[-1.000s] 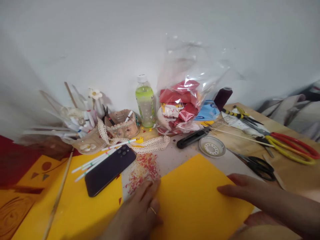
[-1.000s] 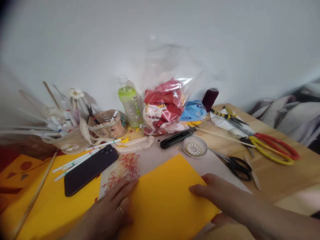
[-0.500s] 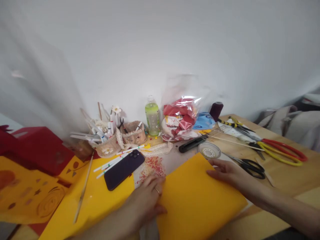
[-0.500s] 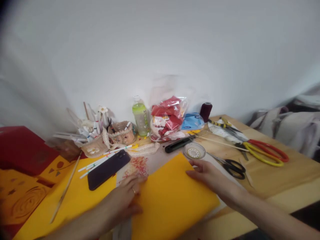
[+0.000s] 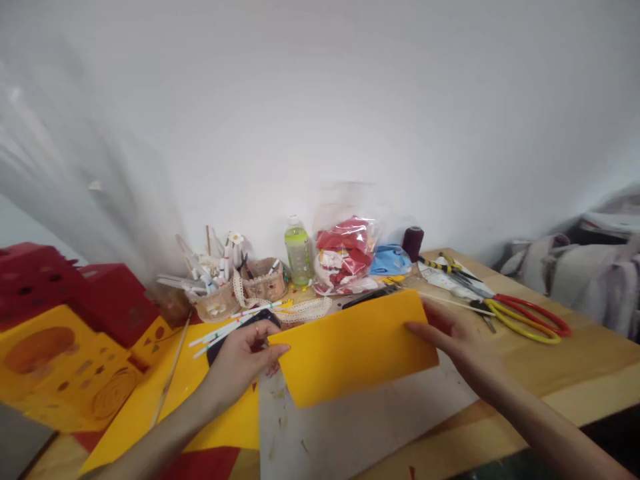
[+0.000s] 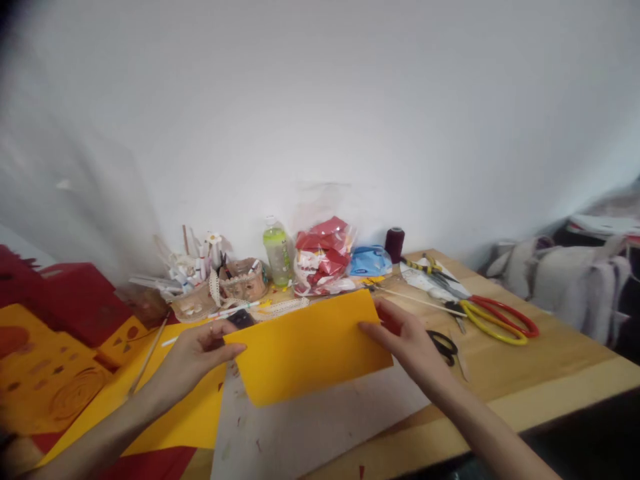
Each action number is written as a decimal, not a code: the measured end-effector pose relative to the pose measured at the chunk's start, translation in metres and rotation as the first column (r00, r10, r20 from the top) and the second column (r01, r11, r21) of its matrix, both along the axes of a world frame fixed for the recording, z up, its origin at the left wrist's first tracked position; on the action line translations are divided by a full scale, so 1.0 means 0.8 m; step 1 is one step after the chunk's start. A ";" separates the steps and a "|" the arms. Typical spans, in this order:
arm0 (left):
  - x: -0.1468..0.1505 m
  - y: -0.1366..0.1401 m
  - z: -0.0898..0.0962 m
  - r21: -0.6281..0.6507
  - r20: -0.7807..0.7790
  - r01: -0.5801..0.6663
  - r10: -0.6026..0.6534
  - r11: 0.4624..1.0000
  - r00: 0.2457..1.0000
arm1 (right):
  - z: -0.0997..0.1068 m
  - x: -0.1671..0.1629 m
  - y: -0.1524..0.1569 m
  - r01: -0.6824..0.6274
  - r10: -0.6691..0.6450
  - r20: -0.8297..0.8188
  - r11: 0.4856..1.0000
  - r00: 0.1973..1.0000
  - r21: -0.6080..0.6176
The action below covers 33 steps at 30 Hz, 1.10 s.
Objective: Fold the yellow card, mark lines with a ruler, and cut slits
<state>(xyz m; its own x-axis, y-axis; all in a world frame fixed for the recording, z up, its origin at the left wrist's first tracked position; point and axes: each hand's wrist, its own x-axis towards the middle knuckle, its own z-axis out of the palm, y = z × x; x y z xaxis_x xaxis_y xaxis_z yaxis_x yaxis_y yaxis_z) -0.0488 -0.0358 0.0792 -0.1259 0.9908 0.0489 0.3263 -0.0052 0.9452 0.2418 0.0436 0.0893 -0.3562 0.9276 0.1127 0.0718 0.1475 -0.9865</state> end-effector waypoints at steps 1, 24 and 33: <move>0.001 0.000 0.004 0.018 0.036 -0.029 0.028 0.999 0.999 | 0.003 -0.001 0.002 0.021 -0.021 -0.015 1.000 1.000 0.003; 0.040 -0.031 0.020 0.066 0.528 -0.268 0.194 0.961 0.826 | 0.005 0.011 -0.001 0.022 -0.016 -0.034 0.986 0.999 0.164; 0.043 -0.034 0.008 0.160 0.509 -0.356 0.233 0.921 0.829 | 0.005 0.019 -0.003 0.186 -0.181 -0.071 0.979 0.981 0.080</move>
